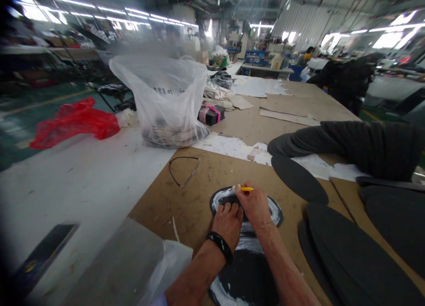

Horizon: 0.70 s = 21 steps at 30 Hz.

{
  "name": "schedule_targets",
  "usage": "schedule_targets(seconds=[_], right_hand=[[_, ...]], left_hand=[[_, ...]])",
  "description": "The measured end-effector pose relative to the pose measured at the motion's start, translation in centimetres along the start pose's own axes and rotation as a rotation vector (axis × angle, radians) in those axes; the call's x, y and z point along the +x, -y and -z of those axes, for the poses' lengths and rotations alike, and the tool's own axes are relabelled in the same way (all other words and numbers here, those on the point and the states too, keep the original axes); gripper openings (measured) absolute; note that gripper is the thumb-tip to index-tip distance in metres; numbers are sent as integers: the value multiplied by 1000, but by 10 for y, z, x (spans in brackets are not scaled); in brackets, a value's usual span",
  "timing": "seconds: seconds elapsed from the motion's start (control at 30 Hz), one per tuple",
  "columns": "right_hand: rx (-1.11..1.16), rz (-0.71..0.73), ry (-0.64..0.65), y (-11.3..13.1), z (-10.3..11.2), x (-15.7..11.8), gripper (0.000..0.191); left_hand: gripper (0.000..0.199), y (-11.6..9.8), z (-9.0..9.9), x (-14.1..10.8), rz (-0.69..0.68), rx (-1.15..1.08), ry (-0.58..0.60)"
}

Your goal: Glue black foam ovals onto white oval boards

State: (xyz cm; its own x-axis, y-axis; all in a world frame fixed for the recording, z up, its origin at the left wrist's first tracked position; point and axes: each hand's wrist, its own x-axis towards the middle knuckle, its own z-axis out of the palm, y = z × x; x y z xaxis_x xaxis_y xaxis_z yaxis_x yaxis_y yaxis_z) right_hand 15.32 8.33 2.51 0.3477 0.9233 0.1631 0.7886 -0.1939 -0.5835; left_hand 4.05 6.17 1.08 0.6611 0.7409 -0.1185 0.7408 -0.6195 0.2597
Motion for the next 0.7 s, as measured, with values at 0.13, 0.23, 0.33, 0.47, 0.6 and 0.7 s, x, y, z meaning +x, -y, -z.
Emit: schedule_targets(seconds=[0.13,0.23,0.33,0.47,0.6,0.7], right_hand=[[120,79,121,13,-12,-4,29],[178,106,182,12,-9,-8,28],[181,124,223,12,-4,-10,26],[144,203,314,21,4,-15,18],[109,285,377,21,8,-17,16],[121,282,285,13,7,-17,19]], left_hand=[[38,-1,-6,-2,6,-26,-1],[39,-4,-12,-3,25,-42,-6],[44,-8,-18,-4,48,-47,-22],[54,-15,-24,-4,38,-114,-129],[58,-19,-26,-6,21,-198,-213],[57,-20,-27,-7,34,-203,-182]])
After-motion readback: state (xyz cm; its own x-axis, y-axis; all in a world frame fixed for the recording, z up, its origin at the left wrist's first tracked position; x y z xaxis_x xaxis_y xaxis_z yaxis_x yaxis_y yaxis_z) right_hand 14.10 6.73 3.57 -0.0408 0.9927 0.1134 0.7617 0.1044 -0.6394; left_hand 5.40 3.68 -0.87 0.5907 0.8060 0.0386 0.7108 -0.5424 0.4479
